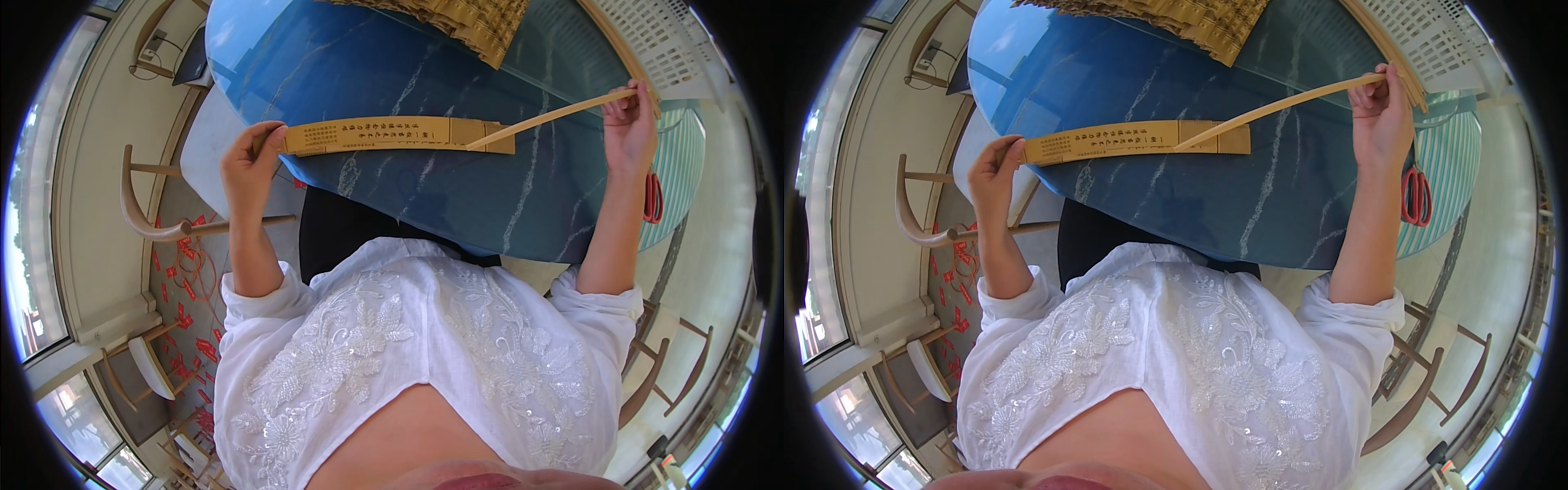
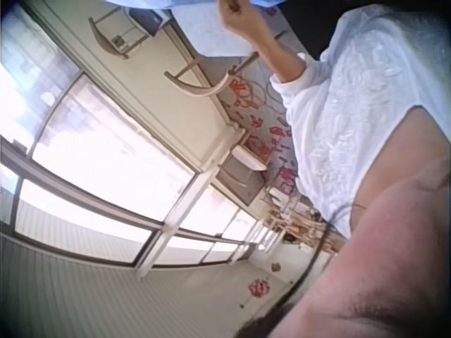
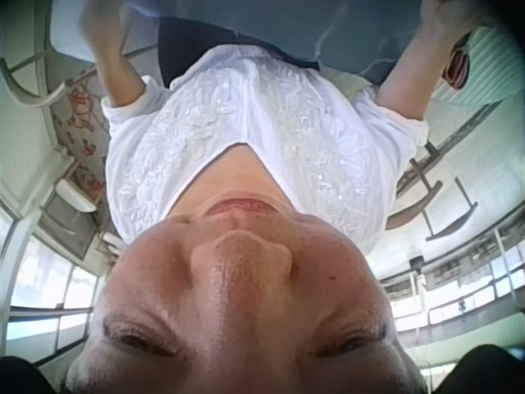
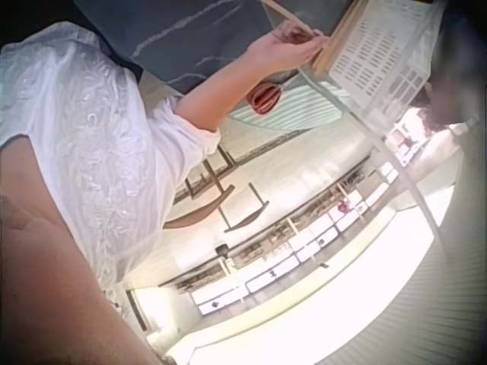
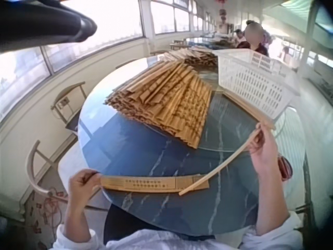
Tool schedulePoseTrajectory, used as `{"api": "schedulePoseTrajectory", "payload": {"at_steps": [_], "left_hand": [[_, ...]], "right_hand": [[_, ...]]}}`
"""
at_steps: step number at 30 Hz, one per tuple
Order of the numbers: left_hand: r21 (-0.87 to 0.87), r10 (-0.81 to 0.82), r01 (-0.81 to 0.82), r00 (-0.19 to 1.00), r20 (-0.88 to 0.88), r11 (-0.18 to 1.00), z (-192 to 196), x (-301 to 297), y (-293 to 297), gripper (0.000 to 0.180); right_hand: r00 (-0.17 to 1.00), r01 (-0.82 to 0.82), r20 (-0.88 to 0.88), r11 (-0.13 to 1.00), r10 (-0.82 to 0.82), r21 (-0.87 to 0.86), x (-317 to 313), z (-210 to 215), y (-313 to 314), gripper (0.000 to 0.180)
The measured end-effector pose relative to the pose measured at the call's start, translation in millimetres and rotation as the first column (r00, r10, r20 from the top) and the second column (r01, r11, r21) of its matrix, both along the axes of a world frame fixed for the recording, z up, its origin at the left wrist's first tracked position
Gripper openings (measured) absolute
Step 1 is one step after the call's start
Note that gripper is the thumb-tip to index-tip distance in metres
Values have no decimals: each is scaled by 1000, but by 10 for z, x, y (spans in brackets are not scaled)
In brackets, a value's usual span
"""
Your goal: The person repeatedly picks up thin bamboo strips and inserts them into slots on rectangular bamboo pieces with printed text. The person handles the strips one at a time, aligning and seating them into the slots, then places the assembled pieces on the table.
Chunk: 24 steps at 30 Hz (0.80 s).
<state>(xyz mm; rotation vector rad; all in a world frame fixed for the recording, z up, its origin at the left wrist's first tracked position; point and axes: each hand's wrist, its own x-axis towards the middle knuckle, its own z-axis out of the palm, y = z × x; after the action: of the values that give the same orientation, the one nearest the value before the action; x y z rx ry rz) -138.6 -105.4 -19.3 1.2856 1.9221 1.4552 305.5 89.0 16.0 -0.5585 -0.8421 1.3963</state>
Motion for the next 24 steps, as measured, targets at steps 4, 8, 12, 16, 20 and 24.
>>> {"api": "schedulePoseTrajectory", "payload": {"at_steps": [4, 8, 12, 16, 20, 24], "left_hand": [[42, -42, 41, 999, 21, 998, 43, 36, 20, 12], [90, -138, 148, 984, -116, 985, 90, 58, -5, 13], [263, -190, 309, 898, -397, 914, 104, 93, 16, 16], [326, -152, 378, 821, -550, 866, 80, 55, 32, 16], [272, -131, 368, 774, -620, 889, 78, 67, 11, 16], [216, -129, 344, 750, -648, 914, 24, 49, 25, 16]], "right_hand": [[1000, -2, 8, 1000, 2, 2, -3, 11, -5, 22], [999, 34, 32, 999, -34, -12, -19, 18, -4, 22], [999, 14, 44, 1000, -15, 6, 17, -4, 22, 22], [996, 80, 47, 996, -79, -27, -66, 57, -33, 23], [997, 54, 48, 999, -54, -1, -31, 39, -20, 22], [997, 49, 53, 999, -50, 8, -17, 37, -9, 23]]}}
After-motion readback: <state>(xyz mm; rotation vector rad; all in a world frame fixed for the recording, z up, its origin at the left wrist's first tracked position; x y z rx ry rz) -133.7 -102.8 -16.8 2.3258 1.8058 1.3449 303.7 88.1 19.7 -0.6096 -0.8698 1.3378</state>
